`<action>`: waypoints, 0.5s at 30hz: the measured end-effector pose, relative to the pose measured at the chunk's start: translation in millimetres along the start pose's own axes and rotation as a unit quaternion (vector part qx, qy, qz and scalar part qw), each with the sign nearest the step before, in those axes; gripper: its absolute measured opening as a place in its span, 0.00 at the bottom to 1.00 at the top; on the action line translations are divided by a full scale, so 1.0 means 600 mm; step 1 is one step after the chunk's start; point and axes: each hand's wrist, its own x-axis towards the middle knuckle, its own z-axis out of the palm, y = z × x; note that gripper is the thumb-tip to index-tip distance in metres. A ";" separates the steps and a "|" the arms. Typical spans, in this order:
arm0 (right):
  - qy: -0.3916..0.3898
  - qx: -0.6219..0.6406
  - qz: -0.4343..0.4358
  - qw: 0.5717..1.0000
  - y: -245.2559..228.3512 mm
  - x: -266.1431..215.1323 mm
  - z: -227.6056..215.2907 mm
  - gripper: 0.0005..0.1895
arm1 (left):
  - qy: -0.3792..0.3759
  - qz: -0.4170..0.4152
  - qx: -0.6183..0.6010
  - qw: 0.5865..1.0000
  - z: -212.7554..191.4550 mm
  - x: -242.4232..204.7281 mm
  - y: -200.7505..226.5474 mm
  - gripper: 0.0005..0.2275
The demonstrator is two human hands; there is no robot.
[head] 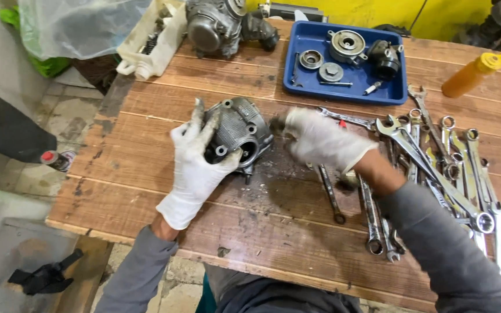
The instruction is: The person holds a metallic engine cylinder block with gloved hands, rotating it to inspect the internal bore and exterior surfaces. They then pick up a separate cylindrical metal component and align it with the cylinder block, appearing to fit it into place on the workbench.
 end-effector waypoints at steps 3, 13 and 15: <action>0.047 -0.095 -0.024 0.994 0.037 0.056 -0.075 0.20 | -0.059 -0.051 -0.035 0.996 -0.027 0.009 0.019 0.33; -0.063 -0.223 -0.046 0.972 0.176 0.270 -0.051 0.15 | -0.042 -0.054 -0.123 0.990 -0.023 -0.003 -0.011 0.35; -0.106 -0.285 -0.014 0.953 0.183 0.283 -0.049 0.17 | -0.056 -0.049 -0.139 0.988 -0.023 -0.003 -0.012 0.32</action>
